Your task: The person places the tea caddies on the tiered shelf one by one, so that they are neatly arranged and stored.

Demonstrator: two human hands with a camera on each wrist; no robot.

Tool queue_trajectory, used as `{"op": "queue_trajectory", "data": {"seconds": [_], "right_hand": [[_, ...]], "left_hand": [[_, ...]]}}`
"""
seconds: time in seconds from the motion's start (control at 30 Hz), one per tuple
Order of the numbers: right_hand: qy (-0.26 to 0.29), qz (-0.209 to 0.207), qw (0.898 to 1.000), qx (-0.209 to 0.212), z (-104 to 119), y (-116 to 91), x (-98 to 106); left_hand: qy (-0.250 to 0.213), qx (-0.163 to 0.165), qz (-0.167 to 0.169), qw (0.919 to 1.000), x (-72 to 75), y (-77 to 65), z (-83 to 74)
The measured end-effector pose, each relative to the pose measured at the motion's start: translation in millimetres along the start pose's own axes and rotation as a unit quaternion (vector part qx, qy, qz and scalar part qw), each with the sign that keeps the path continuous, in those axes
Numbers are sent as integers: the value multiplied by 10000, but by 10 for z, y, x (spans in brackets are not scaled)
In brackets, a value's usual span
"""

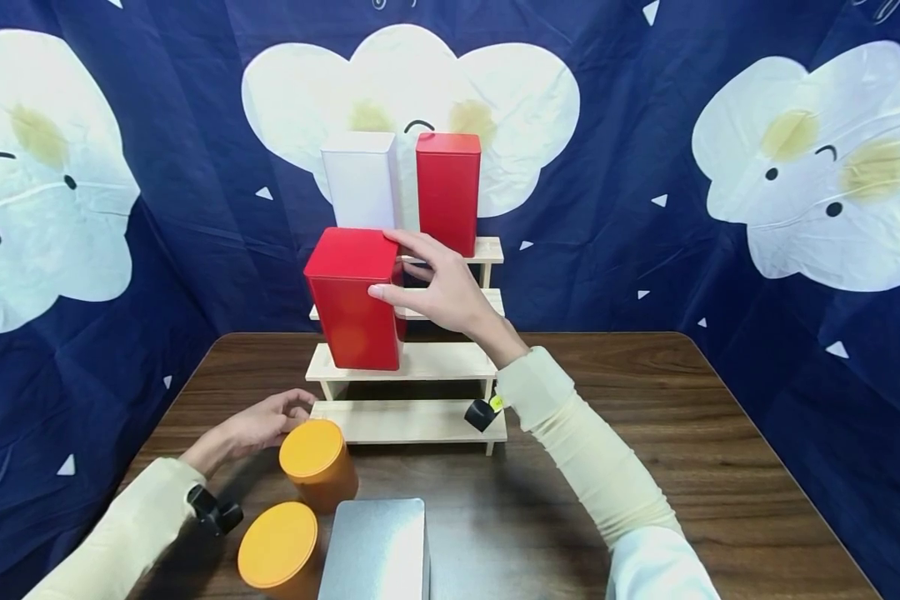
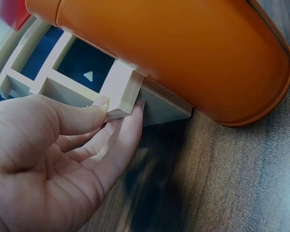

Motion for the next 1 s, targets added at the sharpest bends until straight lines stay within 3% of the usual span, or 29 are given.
{"op": "queue_trajectory", "data": {"seconds": [0.17,0.5,0.73,1.0], "right_hand": [[119,-39,9999,-19,-18,65,-16],[46,-247,9985,-481,-119,160,-29],[-125,-260,9988,-396,-156,249,-30],[306,-281,9967,-704,-212,383,-2]], "left_hand": [[-11,44,0,10000,0,-8,-5],[-25,69,-15,10000,-2,-12,-16],[-3,95,-39,9999,-8,-14,-8],[-29,109,-40,9999,-9,-8,-6]]}}
Point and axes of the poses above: each hand's wrist, its own y-axis towards the middle knuckle, its own x-axis out of the back of the hand, z = x × y, the point moved 3 cm from there along y, towards the middle knuckle, and after that the axes turned 12 degrees about y, right-handed, at the moved point
